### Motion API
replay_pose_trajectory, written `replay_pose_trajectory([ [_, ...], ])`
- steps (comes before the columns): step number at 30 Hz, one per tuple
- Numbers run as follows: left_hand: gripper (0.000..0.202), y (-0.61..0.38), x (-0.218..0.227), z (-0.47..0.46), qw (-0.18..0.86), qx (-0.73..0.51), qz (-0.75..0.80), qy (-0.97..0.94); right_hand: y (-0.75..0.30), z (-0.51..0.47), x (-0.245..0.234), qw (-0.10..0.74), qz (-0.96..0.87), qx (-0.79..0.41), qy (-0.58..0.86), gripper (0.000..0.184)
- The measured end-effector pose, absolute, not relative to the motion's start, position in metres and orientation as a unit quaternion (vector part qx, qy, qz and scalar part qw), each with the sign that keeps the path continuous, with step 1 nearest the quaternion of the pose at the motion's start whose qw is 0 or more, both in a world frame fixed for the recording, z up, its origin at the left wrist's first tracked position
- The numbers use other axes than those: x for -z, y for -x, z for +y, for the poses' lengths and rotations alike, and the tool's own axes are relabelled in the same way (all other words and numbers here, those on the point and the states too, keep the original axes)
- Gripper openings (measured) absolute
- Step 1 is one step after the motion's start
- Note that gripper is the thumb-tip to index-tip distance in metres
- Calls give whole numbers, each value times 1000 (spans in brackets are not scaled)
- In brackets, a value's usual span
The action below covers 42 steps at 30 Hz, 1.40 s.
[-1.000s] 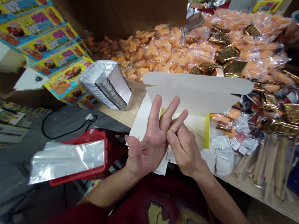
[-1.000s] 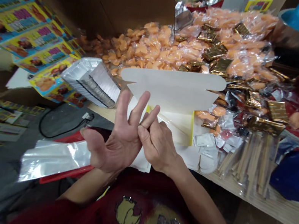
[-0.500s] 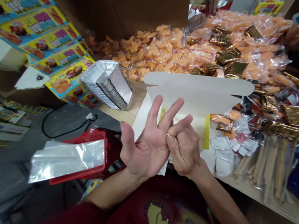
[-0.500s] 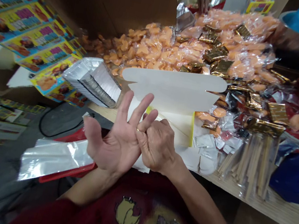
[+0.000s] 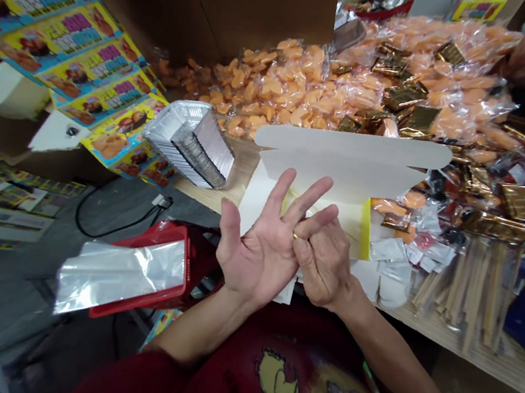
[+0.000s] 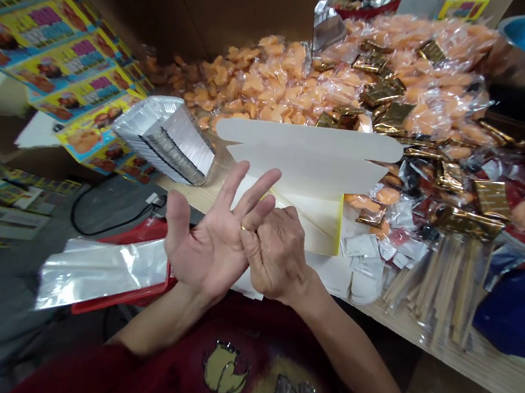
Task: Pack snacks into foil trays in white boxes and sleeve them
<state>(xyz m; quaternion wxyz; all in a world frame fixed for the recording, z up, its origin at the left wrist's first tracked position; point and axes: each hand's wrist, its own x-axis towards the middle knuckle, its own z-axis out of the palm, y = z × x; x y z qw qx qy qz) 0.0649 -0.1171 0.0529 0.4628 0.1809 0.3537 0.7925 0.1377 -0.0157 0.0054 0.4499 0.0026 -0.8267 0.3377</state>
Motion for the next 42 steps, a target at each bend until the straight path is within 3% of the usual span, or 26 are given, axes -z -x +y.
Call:
replay_pose_trajectory([
  [3, 89, -60, -54, -113, 456, -798, 353, -175, -140, -10, -10, 426, -830, -360, -8, 14],
  [6, 84, -53, -56, -108, 440, -811, 351, -162, -146, -4, -22, 349, -832, -431, -1, 13],
  [10, 82, -46, -57, -102, 440, -817, 343, -145, -150, -4, -34, 292, -820, -488, 69, 23],
  [14, 84, -50, -54, -100, 429, -823, 336, -163, -140, -10, -31, 296, -861, -399, 111, 36],
  [20, 88, -55, -55, -102, 435, -828, 301, -185, -130, -12, -19, 365, -868, -325, 86, 22],
  [24, 94, -55, -55, -104, 449, -829, 270, -195, -132, -15, -15, 381, -848, -359, 87, 15],
  [29, 102, -63, -43, -108, 355, -833, 301, -298, -135, -19, -5, 341, -827, -436, 101, 16],
  [31, 89, -66, -37, -110, 319, -833, 296, -341, -135, -20, -1, 339, -820, -456, 74, 21],
  [34, 80, -70, -36, -112, 299, -848, 258, -353, -134, -20, 1, 361, -824, -433, 47, 44],
  [38, 102, -72, -43, -116, 344, -870, 236, -262, -129, -26, -6, 413, -839, -349, 61, 58],
  [42, 111, -65, -51, -123, 386, -867, 250, -194, -119, -30, -16, 450, -847, -281, 20, 41],
])
